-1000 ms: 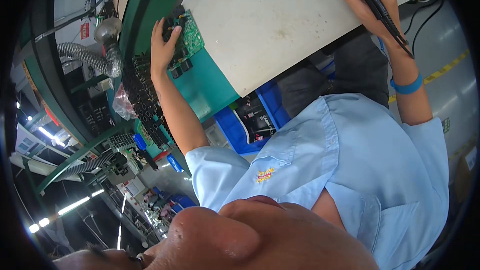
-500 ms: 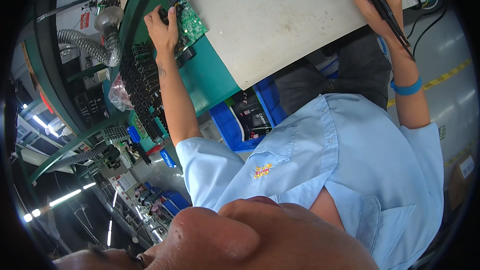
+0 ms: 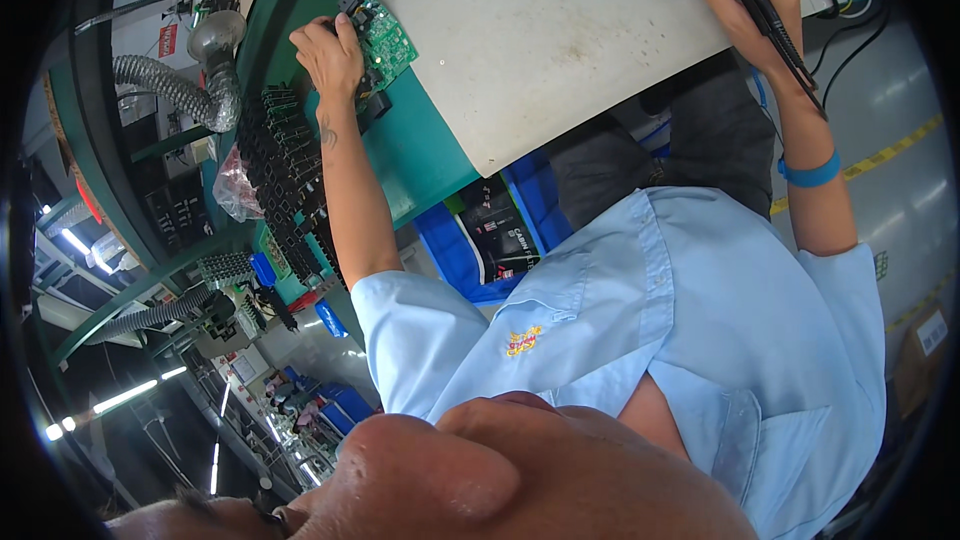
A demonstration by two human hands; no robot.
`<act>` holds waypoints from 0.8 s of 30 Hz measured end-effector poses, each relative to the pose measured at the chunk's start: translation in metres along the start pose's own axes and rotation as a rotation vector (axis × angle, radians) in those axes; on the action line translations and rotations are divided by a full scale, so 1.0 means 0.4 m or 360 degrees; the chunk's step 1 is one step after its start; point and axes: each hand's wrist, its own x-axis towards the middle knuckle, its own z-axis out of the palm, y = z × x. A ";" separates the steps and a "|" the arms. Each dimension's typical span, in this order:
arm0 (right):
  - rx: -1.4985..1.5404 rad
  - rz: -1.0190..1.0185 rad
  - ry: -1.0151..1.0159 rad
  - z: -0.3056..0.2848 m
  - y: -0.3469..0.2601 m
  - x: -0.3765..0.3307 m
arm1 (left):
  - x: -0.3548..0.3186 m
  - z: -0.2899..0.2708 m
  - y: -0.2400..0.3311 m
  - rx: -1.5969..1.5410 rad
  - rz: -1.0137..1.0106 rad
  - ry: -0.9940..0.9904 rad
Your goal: Soldering electronic components onto a printed circuit board at a manual assembly station.
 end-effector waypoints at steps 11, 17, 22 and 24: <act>0.0017 -0.0034 0.0045 0.004 -0.004 0.005 | -0.059 -0.140 0.073 0.0234 0.0160 0.0014; 0.0007 -0.0029 0.0055 0.014 0.029 -0.008 | -0.138 -0.251 0.091 -0.0029 0.0451 -0.0077; 0.0007 -0.0064 0.0038 0.012 0.002 -0.001 | -0.244 -0.231 0.080 0.0239 0.0486 0.0009; 0.0039 -0.0032 0.0044 0.016 0.007 -0.007 | -0.280 -0.202 0.095 0.0230 0.0450 0.0232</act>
